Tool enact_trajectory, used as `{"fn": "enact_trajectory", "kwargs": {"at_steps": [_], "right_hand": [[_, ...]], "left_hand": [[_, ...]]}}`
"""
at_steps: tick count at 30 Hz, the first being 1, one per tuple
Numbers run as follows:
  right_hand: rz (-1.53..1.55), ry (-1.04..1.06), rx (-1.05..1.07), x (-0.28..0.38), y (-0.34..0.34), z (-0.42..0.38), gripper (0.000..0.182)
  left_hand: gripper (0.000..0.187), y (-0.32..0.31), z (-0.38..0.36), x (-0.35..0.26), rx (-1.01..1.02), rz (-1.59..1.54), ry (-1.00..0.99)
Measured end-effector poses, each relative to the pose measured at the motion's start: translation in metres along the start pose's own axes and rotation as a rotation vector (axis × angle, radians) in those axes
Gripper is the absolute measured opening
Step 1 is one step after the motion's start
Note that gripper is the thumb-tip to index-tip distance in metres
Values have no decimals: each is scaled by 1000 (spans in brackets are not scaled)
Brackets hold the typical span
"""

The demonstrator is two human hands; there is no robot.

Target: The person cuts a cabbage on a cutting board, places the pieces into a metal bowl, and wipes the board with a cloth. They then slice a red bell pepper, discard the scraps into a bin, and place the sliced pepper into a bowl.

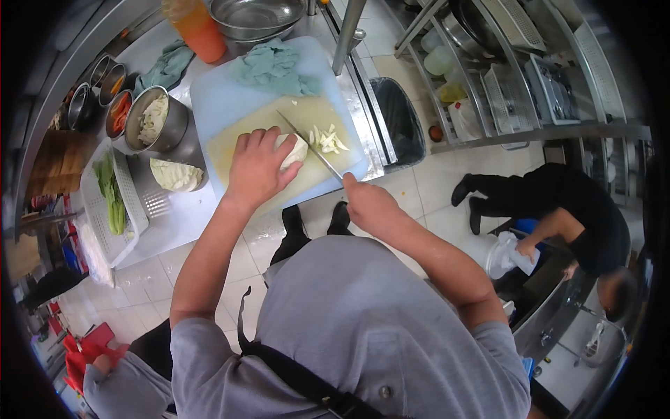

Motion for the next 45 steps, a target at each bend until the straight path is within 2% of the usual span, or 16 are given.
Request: {"fn": "enact_trajectory", "kwargs": {"at_steps": [6, 16, 18, 21, 25, 27, 33, 39, 45], "right_hand": [[-62, 16, -11, 9, 11, 7, 29], [-101, 5, 40, 51, 55, -64, 25], [-73, -55, 120, 51, 53, -71, 25], [-72, -82, 139, 50, 47, -65, 26], [-82, -30, 97, 34, 15, -13, 27], [-78, -85, 80, 27, 3, 6, 26], [-20, -58, 47, 19, 3, 10, 25], [13, -63, -26, 30, 23, -19, 27], [-108, -66, 49, 54, 42, -59, 30]], "left_hand": [[45, 6, -5, 5, -91, 8, -14], [46, 0, -3, 7, -70, 12, 17], [46, 0, -3, 7, -74, 2, 13], [47, 1, -3, 8, -82, -7, 10], [48, 0, -3, 8, -40, 0, 19], [48, -2, -4, 8, -41, -25, 17], [48, -1, -6, 9, -115, -26, 4], [41, 2, -7, 7, -155, -19, 0], [37, -1, -5, 8, -154, -29, -15]]}}
Point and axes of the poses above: each hand's wrist, its own z-axis towards the middle knuckle, its own y-axis out of the back of the hand, x = y × z, the point moved 5 cm from there along z, towards the middle knuckle, and after that the axes turned 15 degrees about x, right-handed, at the moved point
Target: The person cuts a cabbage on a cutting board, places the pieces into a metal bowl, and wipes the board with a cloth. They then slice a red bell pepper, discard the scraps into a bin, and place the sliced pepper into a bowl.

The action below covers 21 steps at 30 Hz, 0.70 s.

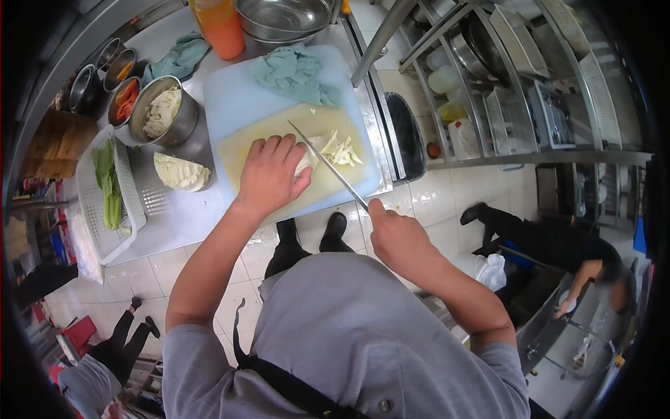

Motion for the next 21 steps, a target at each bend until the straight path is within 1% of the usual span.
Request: {"fn": "enact_trajectory", "kwargs": {"at_steps": [1, 3, 6, 10, 12, 13, 15, 19, 21], "right_hand": [[0, -4, 2, 2, 2, -4, 30], [-9, -62, 98, 3, 1, -11, 23], [-18, -69, 112, 5, 4, -20, 25], [21, -36, 129, 4, -6, 0, 27], [22, 5, 43, -4, -25, 35, 29], [20, 8, 42, -3, -30, 49, 29], [89, -73, 92, -4, -39, 69, 28], [107, -53, 41, -10, -43, 71, 25], [137, 5, -9, -15, -42, 72, 24]], "left_hand": [[38, -1, 0, 0, -1, -4, 2], [38, -1, 0, 0, -8, -11, 0], [38, 0, -1, 0, -28, -14, -1], [40, 1, -1, -1, -71, 14, -2], [40, 0, -1, -1, -64, 1, -2], [41, 1, -1, 0, -63, -4, -1], [41, 0, -2, 1, -50, -16, 1], [39, -1, -2, 1, -49, -42, 6], [37, 2, -2, 5, -45, -68, -13]]}}
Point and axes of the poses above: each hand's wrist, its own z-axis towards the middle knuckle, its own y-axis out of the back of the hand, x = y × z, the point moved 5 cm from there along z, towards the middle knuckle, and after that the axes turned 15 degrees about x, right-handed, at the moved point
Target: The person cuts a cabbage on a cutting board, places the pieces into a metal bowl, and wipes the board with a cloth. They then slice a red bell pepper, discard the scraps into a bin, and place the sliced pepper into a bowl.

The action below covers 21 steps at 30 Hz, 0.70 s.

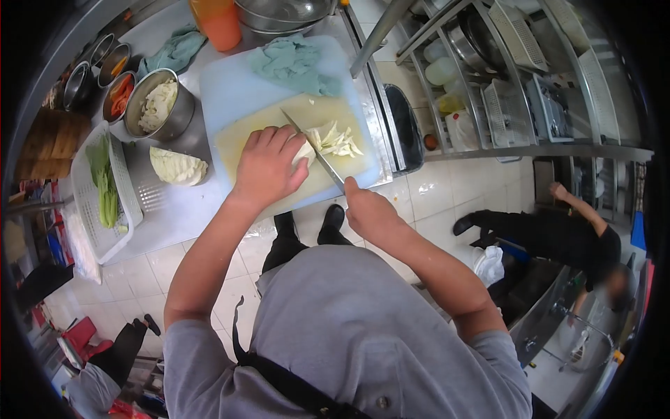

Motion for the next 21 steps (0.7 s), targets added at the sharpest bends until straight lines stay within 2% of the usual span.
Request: {"fn": "enact_trajectory", "kwargs": {"at_steps": [7, 15, 21], "right_hand": [[154, -19, 2, -5, 3, -10, 28], [-92, -41, 27, 32, 35, -69, 27], [-80, -151, 144, 43, 39, -83, 25]], "left_hand": [[33, 8, -4, -2, -33, -20, 13], [33, 0, -1, 0, -37, -6, 33], [35, 0, -1, 1, -36, -14, 49]]}}
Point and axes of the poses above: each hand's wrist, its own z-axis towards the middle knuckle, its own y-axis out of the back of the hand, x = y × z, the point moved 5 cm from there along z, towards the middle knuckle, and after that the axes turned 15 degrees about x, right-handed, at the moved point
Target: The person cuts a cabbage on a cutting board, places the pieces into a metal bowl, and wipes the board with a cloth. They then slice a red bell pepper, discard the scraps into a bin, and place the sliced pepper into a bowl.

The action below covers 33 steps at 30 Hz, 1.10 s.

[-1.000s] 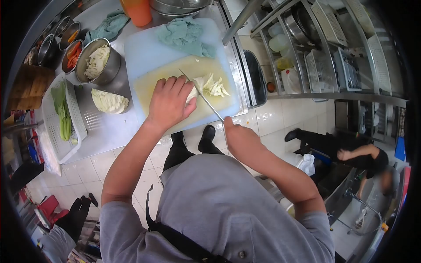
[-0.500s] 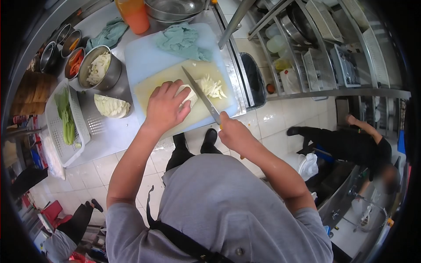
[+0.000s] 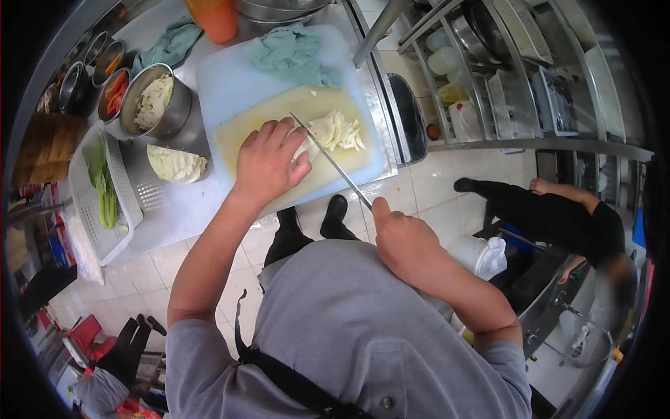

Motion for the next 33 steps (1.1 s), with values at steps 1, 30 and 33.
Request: {"fn": "enact_trajectory", "kwargs": {"at_steps": [1, 30, 33], "right_hand": [[0, -1, 5, -2, -5, 9, 25], [82, 108, -177, 1, -5, 53, 23], [6, 125, -147, 8, 0, 30, 24]], "left_hand": [[35, 0, -1, -1, -9, -1, -4], [32, 4, -9, 2, -66, -67, 31], [32, 3, -7, 2, -50, -68, 32]]}}
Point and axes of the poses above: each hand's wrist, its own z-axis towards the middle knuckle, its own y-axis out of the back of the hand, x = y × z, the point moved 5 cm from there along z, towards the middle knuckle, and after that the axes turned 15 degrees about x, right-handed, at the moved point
